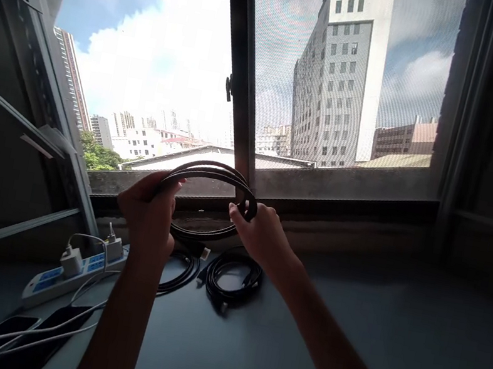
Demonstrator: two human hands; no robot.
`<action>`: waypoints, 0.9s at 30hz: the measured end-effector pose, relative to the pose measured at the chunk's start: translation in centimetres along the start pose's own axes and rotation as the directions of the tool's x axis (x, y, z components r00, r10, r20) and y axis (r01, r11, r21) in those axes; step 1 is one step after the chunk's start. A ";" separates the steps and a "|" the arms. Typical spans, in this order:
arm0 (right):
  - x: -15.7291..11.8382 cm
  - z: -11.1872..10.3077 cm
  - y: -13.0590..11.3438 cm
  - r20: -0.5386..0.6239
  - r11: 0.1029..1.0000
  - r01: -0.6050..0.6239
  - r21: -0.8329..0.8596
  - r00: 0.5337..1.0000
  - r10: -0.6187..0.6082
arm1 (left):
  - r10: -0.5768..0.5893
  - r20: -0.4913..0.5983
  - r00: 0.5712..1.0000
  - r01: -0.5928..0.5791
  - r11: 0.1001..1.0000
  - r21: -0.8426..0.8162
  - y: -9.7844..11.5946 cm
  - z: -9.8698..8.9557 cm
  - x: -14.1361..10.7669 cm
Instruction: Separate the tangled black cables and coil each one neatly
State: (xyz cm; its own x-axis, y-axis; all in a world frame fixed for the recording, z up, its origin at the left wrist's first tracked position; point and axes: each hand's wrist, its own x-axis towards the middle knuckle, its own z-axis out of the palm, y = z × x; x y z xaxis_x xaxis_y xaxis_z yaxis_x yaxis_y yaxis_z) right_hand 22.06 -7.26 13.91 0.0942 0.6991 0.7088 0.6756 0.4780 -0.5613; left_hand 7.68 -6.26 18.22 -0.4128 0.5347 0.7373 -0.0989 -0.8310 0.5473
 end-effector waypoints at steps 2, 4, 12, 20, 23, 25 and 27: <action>-0.1 0.1 -0.4 -0.042 1.000 -0.003 0.022 0.999 0.004 | -0.018 -0.018 1.000 0.018 1.000 -0.024 0.2 0.0 0.0; -0.2 0.0 -0.9 -0.080 0.999 -0.019 0.047 0.997 0.023 | -0.037 -0.019 0.999 0.036 0.998 -0.055 0.5 0.0 0.0; -1.8 -1.5 -3.9 -0.080 0.994 0.078 0.077 0.994 -0.071 | -0.095 -0.021 0.995 0.093 0.992 -0.087 0.2 -0.6 0.5; -1.6 -0.4 -3.7 -0.126 0.975 0.207 -0.078 0.968 -0.216 | -0.160 -0.029 0.987 0.161 0.986 0.034 -4.0 -1.4 1.8; -1.4 -0.4 -3.6 -0.139 0.990 0.144 0.000 0.980 -0.143 | -0.165 -0.033 0.986 0.166 0.985 0.037 -3.6 -1.1 1.7; -1.4 -0.5 -3.7 -0.176 0.994 0.109 0.024 0.979 -0.103 | -0.167 -0.057 0.984 0.168 0.986 0.011 -2.8 -0.8 1.4; -1.4 -0.7 -3.7 -0.220 0.993 0.109 0.035 0.971 -0.099 | -0.133 -0.089 0.987 0.133 0.991 -0.011 -1.6 -0.6 1.0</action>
State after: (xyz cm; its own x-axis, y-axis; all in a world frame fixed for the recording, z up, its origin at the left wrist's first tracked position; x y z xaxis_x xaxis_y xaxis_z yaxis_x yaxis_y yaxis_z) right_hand 19.92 -10.39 15.33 0.1853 0.5147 0.8371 0.6557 0.5697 -0.4955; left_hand 6.92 -4.48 17.85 -0.4748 0.6249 0.6198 -0.1632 -0.7545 0.6357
